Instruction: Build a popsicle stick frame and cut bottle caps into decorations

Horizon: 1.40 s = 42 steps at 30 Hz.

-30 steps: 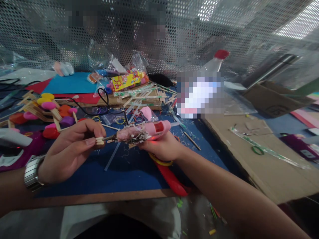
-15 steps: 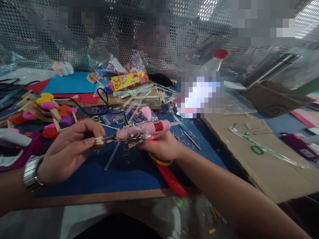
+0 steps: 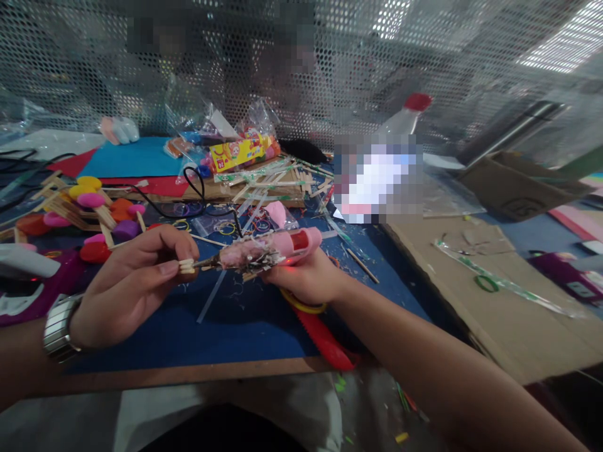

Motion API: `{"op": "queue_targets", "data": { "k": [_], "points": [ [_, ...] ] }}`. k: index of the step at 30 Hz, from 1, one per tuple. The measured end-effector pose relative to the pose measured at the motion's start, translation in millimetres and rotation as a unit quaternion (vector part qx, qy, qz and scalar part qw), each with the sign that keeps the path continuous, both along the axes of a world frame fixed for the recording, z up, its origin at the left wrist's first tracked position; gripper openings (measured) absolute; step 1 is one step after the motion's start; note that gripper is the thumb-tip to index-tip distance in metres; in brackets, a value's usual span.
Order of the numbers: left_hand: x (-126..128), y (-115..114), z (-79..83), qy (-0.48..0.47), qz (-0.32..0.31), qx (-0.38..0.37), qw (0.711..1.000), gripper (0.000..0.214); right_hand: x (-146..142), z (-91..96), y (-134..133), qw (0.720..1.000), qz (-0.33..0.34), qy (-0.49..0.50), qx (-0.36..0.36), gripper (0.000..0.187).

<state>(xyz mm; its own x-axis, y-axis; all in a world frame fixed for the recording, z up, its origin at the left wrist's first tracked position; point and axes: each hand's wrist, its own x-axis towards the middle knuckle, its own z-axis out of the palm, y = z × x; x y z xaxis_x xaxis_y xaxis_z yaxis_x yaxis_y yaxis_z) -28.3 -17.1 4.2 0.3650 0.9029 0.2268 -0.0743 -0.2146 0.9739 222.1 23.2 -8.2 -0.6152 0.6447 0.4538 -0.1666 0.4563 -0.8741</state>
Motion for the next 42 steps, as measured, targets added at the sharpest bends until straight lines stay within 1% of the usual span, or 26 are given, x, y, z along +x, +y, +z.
{"op": "queue_targets", "data": {
  "k": [9,12,16,20,22,25,30,35,42],
  "points": [
    [-1.1,0.2,-1.8,0.007,0.003,0.009,1.000,0.010,0.6,-1.5,1.5,1.000,0.006,-0.006,-0.011,0.019],
    [0.0,0.5,-0.7,-0.001,0.001,0.009,1.000,0.010,0.7,-1.5,0.9,1.000,-0.008,-0.020,-0.008,0.019],
    [1.2,1.0,0.1,-0.006,0.004,0.006,1.000,0.009,0.4,-2.1,0.3,0.999,-0.026,-0.031,-0.020,0.026],
    [0.7,0.2,-0.1,-0.005,0.005,0.005,1.000,0.009,-0.1,-0.4,0.8,1.000,-0.013,-0.024,0.000,0.022],
    [0.4,-0.5,0.0,-0.007,0.005,0.001,1.000,0.009,-0.2,0.6,1.0,1.000,-0.009,-0.030,-0.001,0.024],
    [0.4,-0.9,0.0,-0.009,0.002,0.002,1.000,0.010,0.6,0.3,0.6,0.999,-0.014,-0.042,-0.005,0.028],
    [1.2,-0.1,-1.2,-0.010,-0.001,-0.002,1.000,0.009,2.9,-3.2,-0.7,0.999,-0.039,-0.029,0.005,0.022],
    [1.2,0.1,-1.3,-0.008,0.001,0.003,1.000,0.011,3.2,-3.3,-0.2,0.998,-0.047,-0.036,0.029,0.024],
    [0.8,-0.2,-0.8,0.000,0.006,0.003,1.000,0.009,7.5,-9.6,2.7,0.998,-0.047,-0.039,0.032,0.026]
  ]
}}
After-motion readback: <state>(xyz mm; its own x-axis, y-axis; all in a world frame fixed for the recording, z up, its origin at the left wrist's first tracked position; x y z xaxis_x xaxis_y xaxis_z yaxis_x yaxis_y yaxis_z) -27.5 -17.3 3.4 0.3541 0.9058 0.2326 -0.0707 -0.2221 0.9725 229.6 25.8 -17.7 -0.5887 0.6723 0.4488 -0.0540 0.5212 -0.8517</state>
